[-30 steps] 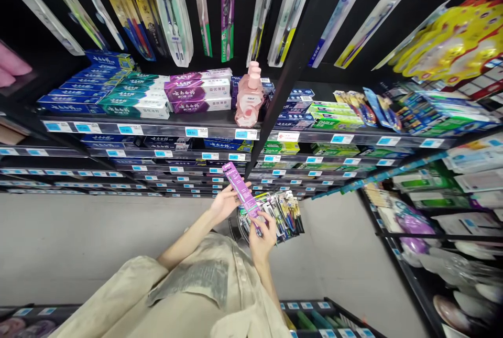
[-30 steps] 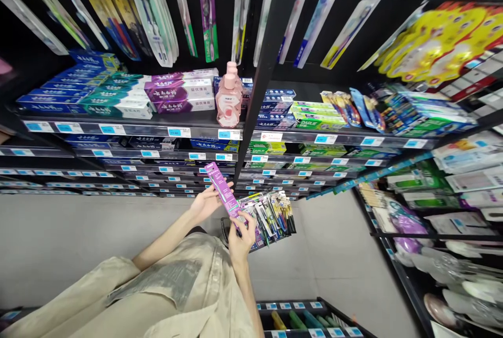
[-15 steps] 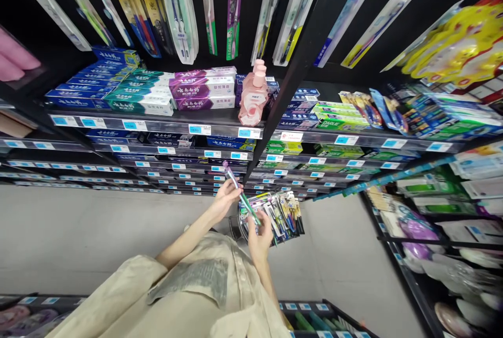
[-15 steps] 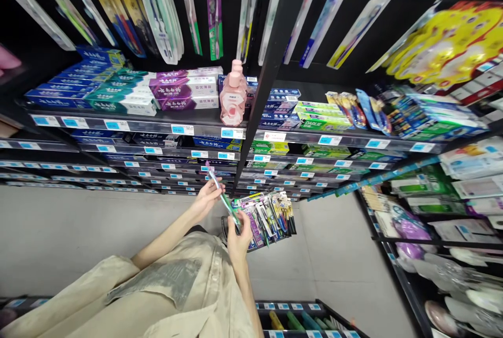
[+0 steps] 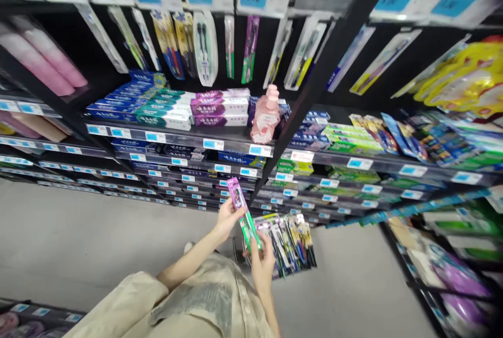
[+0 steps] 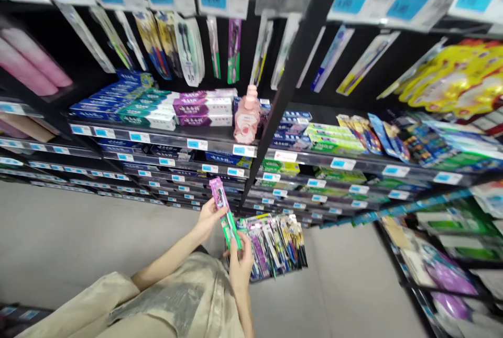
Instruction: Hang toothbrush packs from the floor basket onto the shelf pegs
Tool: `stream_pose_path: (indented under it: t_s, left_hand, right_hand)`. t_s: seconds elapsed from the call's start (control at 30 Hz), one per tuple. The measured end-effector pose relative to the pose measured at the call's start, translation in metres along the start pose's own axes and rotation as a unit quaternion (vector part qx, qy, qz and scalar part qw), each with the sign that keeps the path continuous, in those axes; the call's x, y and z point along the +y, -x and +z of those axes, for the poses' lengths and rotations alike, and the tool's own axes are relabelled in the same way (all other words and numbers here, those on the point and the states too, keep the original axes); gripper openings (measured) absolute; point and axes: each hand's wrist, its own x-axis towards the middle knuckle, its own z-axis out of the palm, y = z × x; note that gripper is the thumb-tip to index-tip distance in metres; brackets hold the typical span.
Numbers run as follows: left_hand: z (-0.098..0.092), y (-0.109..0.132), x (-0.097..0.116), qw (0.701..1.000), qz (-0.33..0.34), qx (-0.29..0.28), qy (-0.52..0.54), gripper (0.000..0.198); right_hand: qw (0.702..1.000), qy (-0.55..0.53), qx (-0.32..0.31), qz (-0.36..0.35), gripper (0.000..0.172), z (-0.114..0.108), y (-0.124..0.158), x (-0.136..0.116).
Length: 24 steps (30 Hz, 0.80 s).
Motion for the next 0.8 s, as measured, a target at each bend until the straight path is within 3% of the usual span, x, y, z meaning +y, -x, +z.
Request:
stream_pose_path:
  t_s: [0.2, 0.37, 0.5, 0.63, 0.8]
  left_hand:
    - [0.001, -0.004, -0.006, 0.999, 0.042, -0.008, -0.015, 0.056]
    - [-0.002, -0.009, -0.003, 0.996, 0.058, -0.039, -0.053, 0.051]
    - [-0.004, -0.013, 0.000, 0.994, 0.080, -0.007, -0.079, 0.059]
    - [-0.003, -0.019, 0.017, 0.991, 0.118, 0.044, -0.053, 0.064]
    - [0.004, -0.023, 0.055, 0.994, 0.107, 0.013, -0.030, 0.046]
  right_hand:
    - [0.999, -0.022, 0.034, -0.009, 0.061, 0.009, -0.003, 0.020]
    - [0.999, -0.025, 0.027, -0.023, 0.067, 0.022, -0.006, 0.031]
    - [0.999, -0.007, -0.001, -0.047, 0.068, 0.029, -0.002, 0.036]
    - [0.997, 0.001, -0.014, -0.074, 0.066, 0.035, 0.003, 0.037]
    - [0.998, -0.004, -0.015, -0.063, 0.062, 0.030, 0.002, 0.032]
